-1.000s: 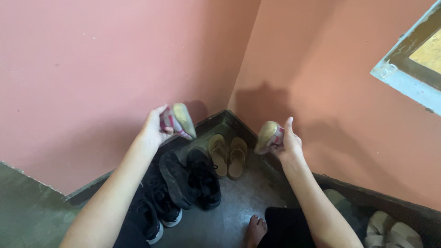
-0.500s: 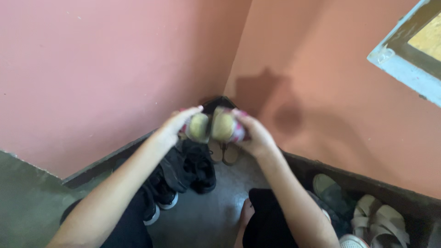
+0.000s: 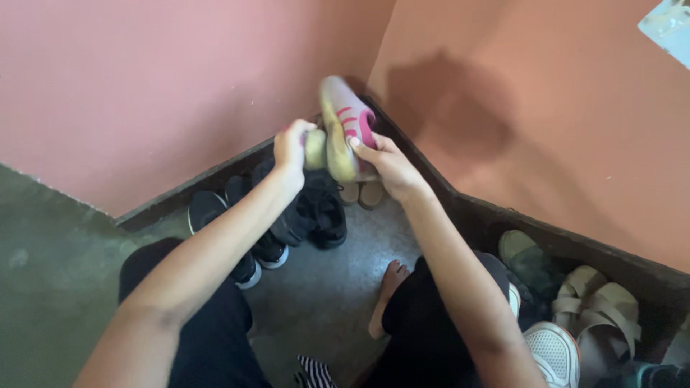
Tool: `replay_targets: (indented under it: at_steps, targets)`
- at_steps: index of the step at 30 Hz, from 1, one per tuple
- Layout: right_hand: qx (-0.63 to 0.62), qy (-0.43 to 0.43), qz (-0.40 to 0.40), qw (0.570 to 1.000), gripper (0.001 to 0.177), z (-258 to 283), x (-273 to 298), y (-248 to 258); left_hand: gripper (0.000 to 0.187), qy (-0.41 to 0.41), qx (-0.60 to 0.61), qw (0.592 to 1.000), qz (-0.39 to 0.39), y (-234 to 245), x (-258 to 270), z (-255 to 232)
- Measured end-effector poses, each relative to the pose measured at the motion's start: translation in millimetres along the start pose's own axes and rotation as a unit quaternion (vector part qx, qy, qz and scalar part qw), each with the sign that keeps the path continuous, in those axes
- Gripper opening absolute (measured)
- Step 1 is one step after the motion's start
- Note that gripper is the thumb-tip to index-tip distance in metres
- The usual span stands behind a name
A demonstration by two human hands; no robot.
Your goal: The person organizes a collection of shoes in a corner of a room. They pick up pairs of sandals and sneakers, tap them together to remove debris, and place them neatly on the floor and on a built-in wall shelf.
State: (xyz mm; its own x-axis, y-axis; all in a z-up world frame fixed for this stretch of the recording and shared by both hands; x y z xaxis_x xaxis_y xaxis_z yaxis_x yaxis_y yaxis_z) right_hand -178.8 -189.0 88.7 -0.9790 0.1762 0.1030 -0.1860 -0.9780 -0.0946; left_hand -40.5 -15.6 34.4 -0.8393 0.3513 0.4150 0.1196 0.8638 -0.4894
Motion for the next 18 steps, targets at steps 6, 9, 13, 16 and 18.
replay_targets:
  at_steps: [6,9,13,16,18]
  targets:
    - [0.024,0.031,0.025,0.999,0.044,35,14,-10,0.026,-0.069,-0.06,0.995,0.044,-10,7,-5]
    - [-0.004,0.017,-0.007,1.0,0.053,38,13,-13,0.029,-0.128,-0.103,0.986,0.03,-2,1,-13]
    - [-0.074,-0.008,-0.162,0.984,0.063,50,5,13,0.03,-0.093,0.011,0.995,0.045,19,-16,-57]
    - [-0.11,0.0,-0.228,0.967,0.061,58,4,41,0.04,-0.047,0.05,0.998,0.015,40,-17,-83]
    - [-0.108,-0.005,-0.23,0.967,0.055,50,1,43,0.038,-0.107,0.042,0.993,0.011,45,-19,-89]
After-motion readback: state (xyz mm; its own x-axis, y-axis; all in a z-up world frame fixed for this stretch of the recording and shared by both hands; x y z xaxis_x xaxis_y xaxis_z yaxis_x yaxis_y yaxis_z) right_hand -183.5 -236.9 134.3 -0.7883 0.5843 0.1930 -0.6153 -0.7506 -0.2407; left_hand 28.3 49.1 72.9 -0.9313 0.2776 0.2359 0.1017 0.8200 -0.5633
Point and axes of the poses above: each hand's wrist, its own x-axis away from the middle knuckle, its own y-axis out of the back of the hand, z = x × y, the point moved 2 cm from there along -x, towards the middle knuckle, and after that the axes turned 6 degrees about -z, right-handed, at the moved point
